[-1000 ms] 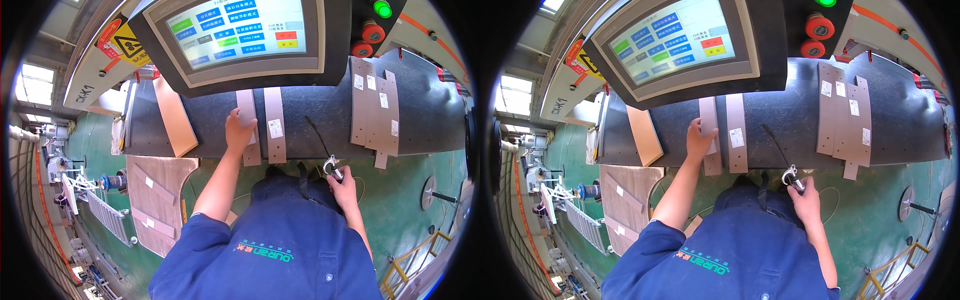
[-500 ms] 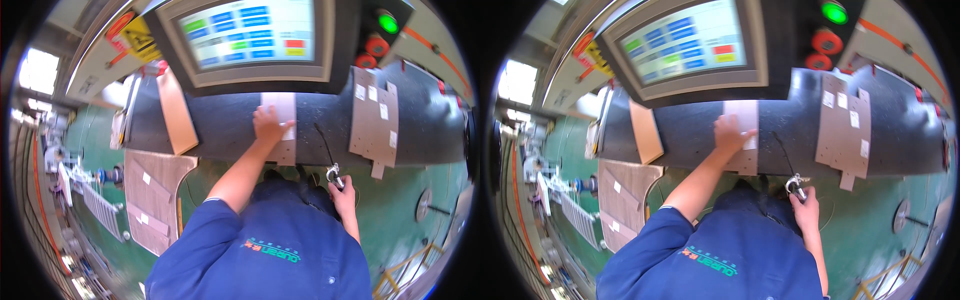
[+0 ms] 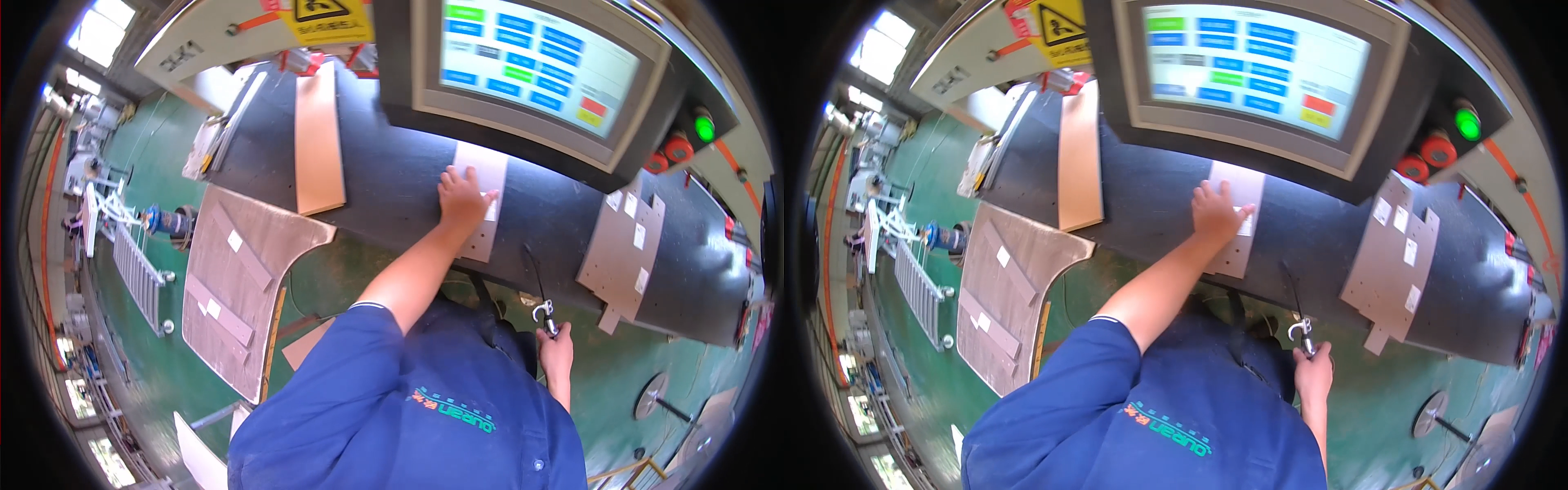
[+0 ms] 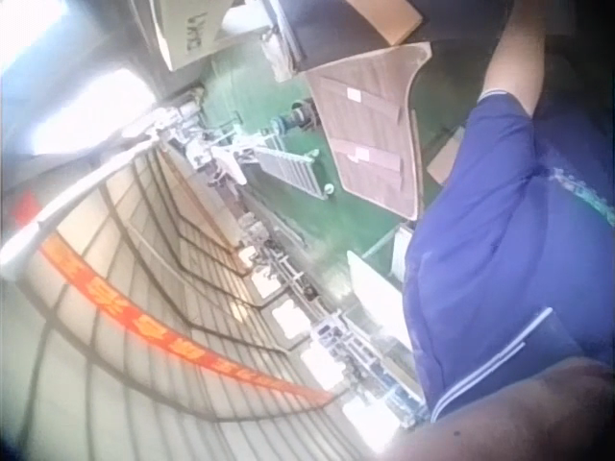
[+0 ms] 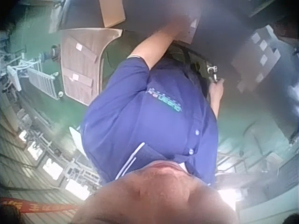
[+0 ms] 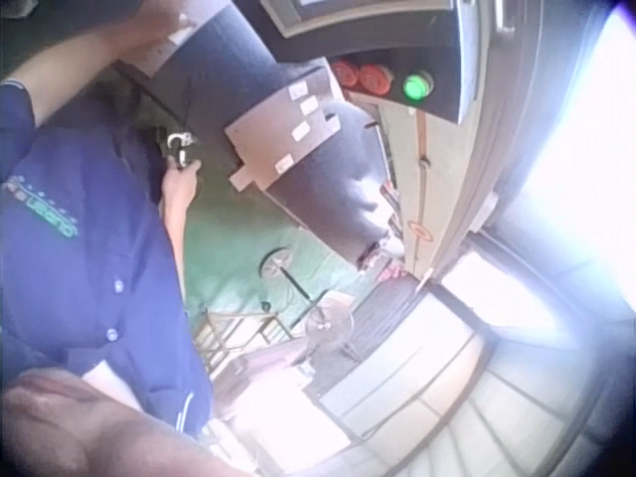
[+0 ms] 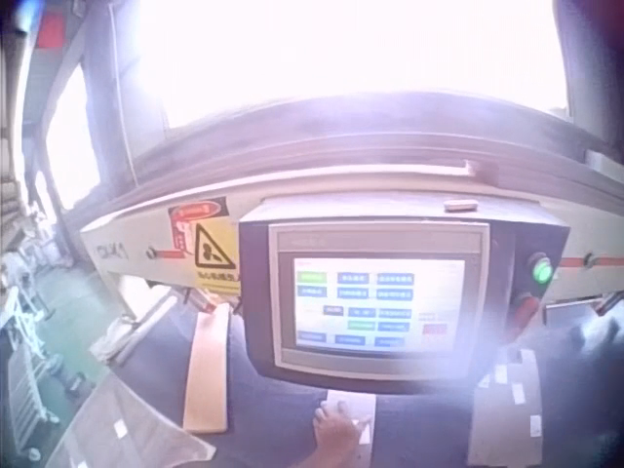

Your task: The person operates an industrial boring machine by hand, positioning wood panels against the fence and pressing buttons to activate the pneumatic drills. The person handles multiple wooden panels one at a time, flipping some over and using an air nozzle to clear dust from the machine surface.

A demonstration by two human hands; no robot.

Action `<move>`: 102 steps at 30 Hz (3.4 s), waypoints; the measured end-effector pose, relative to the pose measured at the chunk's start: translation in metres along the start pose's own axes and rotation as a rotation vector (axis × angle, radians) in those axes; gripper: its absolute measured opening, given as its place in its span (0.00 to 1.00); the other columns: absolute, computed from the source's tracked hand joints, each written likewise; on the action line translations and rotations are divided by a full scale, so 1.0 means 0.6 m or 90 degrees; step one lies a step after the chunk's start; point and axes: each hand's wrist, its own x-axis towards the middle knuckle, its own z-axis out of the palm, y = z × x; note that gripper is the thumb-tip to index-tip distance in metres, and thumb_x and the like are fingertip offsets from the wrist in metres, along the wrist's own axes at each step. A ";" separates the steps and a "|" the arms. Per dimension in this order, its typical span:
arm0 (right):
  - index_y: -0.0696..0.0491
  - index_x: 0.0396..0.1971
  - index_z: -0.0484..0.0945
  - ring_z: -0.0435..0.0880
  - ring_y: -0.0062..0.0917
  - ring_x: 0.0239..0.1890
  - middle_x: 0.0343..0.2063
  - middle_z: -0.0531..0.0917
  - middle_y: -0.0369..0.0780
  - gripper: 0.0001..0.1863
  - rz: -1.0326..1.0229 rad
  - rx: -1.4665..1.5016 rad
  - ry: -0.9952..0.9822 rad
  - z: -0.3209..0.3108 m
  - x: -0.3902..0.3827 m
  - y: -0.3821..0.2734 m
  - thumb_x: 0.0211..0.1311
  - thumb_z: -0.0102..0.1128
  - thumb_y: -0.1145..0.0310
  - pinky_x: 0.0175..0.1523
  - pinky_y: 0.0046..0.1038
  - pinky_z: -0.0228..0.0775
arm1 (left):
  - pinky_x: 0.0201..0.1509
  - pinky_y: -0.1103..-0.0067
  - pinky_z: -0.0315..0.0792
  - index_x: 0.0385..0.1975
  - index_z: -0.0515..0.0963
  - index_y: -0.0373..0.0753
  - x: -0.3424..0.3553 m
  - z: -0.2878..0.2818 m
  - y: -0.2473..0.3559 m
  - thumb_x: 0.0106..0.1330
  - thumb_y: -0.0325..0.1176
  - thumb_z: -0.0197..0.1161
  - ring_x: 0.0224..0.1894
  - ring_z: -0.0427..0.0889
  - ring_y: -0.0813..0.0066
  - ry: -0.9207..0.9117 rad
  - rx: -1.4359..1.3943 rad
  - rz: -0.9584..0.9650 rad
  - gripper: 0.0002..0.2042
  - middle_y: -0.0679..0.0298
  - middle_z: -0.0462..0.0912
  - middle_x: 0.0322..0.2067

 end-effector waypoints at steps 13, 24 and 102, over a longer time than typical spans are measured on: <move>0.57 0.37 0.65 0.72 0.19 0.17 0.20 0.76 0.38 0.14 -0.096 0.075 -0.144 0.039 -0.055 -0.094 0.58 0.62 0.73 0.24 0.25 0.64 | 0.65 0.59 0.59 0.60 0.63 0.39 -0.053 -0.025 -0.086 0.56 0.41 0.65 0.62 0.60 0.44 -0.045 -0.309 0.116 0.31 0.43 0.60 0.61; 0.57 0.36 0.65 0.71 0.18 0.16 0.17 0.73 0.36 0.12 -0.247 -0.011 -0.211 0.098 -0.063 -0.219 0.59 0.60 0.75 0.22 0.24 0.61 | 0.55 0.68 0.69 0.48 0.71 0.35 -0.170 -0.185 -0.449 0.59 0.31 0.62 0.49 0.74 0.55 0.318 -0.313 -0.206 0.18 0.53 0.73 0.46; 0.53 0.41 0.67 0.73 0.17 0.17 0.19 0.75 0.33 0.13 -0.245 0.285 -0.215 0.211 -0.108 -0.302 0.61 0.61 0.70 0.19 0.15 0.53 | 0.44 0.63 0.75 0.56 0.68 0.35 -0.096 -0.114 -0.269 0.62 0.48 0.60 0.41 0.82 0.51 -0.367 -0.336 0.087 0.28 0.49 0.83 0.37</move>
